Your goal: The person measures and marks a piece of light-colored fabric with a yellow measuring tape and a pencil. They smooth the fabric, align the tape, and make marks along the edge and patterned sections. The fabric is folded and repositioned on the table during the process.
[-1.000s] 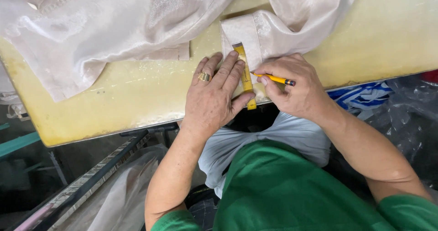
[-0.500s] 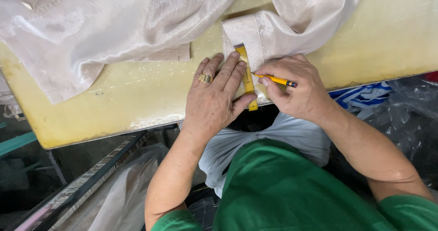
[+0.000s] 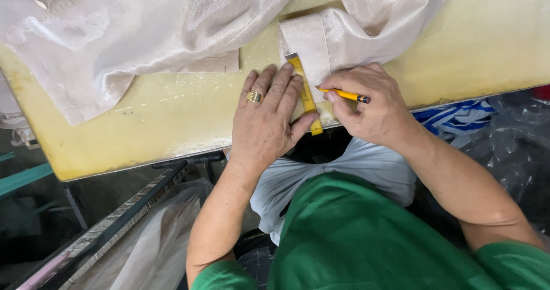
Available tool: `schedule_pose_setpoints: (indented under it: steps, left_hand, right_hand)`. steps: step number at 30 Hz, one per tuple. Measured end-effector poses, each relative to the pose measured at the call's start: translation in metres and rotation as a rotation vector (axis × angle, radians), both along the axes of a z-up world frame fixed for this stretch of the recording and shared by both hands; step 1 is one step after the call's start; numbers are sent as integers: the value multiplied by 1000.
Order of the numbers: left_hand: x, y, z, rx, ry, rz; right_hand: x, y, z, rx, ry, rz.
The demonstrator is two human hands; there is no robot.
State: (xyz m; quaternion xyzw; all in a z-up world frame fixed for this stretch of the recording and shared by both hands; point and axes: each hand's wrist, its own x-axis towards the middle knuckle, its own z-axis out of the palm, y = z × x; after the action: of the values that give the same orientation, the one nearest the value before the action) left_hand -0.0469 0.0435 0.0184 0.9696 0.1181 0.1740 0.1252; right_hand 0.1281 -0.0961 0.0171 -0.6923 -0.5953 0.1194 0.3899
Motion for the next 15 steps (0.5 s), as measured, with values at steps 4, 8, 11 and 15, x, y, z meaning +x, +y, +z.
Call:
schedule_pose_setpoints:
  steps: [4,8,11,15]
  left_hand:
    - [-1,-1,0,21,-50,40]
    - [0,-1,2,10,-14,45]
    - [1,-1,4,13,3,40]
    - [0,-5,-23,73,-102,102]
  right_hand:
    - [1,-1,-3,4,-10,-10]
    - [1,-1,-4,29,-33,-9]
    - [0,1,-4,62,-50,-29]
    - [-1,6,-16,176,-3,-71]
